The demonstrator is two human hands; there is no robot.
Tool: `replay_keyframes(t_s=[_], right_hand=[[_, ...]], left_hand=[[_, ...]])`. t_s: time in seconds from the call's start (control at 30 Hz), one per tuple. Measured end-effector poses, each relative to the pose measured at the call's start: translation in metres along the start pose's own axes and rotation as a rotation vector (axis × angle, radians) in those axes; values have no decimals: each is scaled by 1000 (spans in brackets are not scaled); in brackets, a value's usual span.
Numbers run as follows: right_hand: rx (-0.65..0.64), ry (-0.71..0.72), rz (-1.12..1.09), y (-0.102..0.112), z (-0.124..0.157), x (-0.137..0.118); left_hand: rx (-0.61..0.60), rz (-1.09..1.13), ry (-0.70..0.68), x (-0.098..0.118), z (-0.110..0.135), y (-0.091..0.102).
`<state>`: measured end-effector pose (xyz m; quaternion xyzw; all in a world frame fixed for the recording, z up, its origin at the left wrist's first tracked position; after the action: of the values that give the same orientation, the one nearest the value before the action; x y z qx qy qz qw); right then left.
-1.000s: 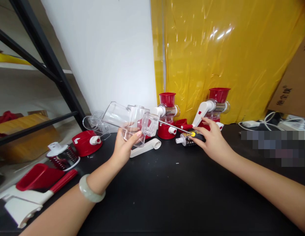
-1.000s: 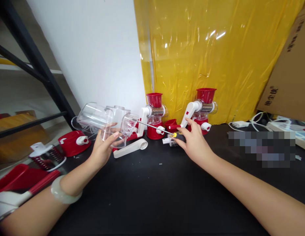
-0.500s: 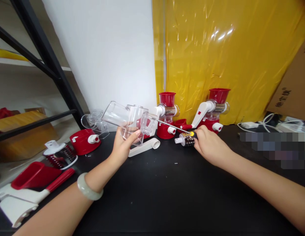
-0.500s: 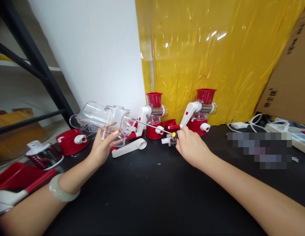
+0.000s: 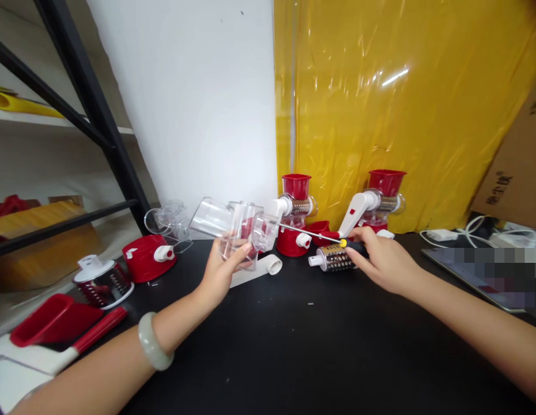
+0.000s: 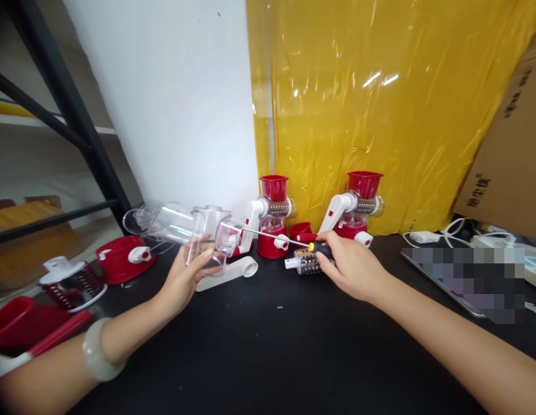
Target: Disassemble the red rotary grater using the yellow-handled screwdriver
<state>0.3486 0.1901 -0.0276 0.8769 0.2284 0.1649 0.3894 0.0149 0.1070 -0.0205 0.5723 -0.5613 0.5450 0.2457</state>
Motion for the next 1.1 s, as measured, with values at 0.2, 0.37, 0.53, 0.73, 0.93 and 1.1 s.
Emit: replay_keyframes(t_s=[0.2, 0.37, 0.53, 0.73, 0.93, 1.1], right_hand=[[-92, 234, -179, 5, 16, 1], [-20, 197, -317, -10, 31, 11], [-13, 209, -397, -15, 41, 20], [-152, 31, -333, -3, 52, 17], [-195, 105, -424, 3, 42, 13], [-113, 109, -419, -8, 45, 15]], left_hand=[[48, -33, 37, -2, 28, 11], [35, -71, 69, -3, 50, 9], [77, -104, 134, -3, 59, 2], [120, -135, 206, -3, 57, 3], [152, -165, 240, -2, 54, 4], [103, -200, 249, -4, 54, 11]])
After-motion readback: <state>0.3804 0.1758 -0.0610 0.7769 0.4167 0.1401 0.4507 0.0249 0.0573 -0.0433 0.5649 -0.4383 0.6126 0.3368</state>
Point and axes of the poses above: each hand's wrist, its own z-axis away from the middle knuckle, its own y-axis out of the back of the hand, x = y × z, the point moved 1 cm from there along -z, towards the middle knuckle, and after that the axes turned 9 degrees about z, right-handed, at the moved point
